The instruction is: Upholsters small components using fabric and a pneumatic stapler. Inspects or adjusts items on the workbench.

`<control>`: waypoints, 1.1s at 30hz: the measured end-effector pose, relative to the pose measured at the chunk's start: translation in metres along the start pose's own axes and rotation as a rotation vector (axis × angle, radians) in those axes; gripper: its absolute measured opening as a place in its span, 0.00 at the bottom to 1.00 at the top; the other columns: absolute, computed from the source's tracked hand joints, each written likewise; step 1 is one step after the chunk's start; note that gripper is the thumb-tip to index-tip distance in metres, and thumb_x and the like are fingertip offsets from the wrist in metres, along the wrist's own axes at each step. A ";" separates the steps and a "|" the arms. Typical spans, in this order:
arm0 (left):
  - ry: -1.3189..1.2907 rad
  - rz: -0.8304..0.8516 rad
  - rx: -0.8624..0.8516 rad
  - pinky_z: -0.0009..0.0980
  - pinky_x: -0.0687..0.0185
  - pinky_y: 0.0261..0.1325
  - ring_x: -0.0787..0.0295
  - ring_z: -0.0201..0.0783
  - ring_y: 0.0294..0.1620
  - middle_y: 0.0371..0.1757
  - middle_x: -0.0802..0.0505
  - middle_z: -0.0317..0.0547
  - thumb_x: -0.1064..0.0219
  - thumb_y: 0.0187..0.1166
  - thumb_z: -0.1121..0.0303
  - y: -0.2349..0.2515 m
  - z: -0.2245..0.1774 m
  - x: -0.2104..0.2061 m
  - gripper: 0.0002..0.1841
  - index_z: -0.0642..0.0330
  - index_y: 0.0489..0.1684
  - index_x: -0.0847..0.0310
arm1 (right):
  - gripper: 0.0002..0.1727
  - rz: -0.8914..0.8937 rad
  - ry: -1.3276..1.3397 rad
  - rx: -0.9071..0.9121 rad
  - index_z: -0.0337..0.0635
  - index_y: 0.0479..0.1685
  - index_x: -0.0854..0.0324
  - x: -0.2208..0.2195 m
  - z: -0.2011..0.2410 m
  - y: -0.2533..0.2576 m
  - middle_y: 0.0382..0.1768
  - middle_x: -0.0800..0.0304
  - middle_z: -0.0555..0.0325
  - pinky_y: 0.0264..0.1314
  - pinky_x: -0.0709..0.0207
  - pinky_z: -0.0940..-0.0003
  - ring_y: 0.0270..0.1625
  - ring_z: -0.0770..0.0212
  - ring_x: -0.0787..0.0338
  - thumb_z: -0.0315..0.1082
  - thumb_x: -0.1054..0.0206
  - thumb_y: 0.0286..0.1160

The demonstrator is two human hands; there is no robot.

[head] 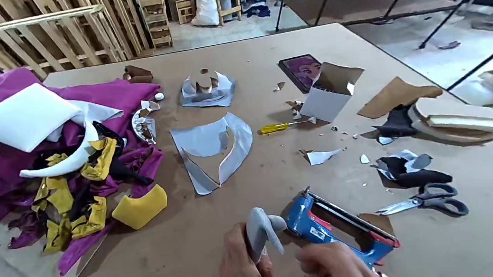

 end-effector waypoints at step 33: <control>-0.893 0.274 0.619 0.34 0.13 0.62 0.09 0.27 0.51 0.44 0.06 0.37 0.70 0.93 0.45 -0.019 0.063 -0.025 0.37 0.63 0.54 0.15 | 0.20 0.299 0.053 0.412 0.46 0.26 0.24 -0.109 -0.065 0.018 0.21 0.22 0.60 0.26 0.23 0.70 0.26 0.62 0.17 0.41 0.49 0.90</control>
Point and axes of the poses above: each hand's wrist, its own y-axis towards the middle knuckle, its own x-axis out of the back of the hand, z = x × y, the point moved 3 cm from there along y, towards the middle knuckle
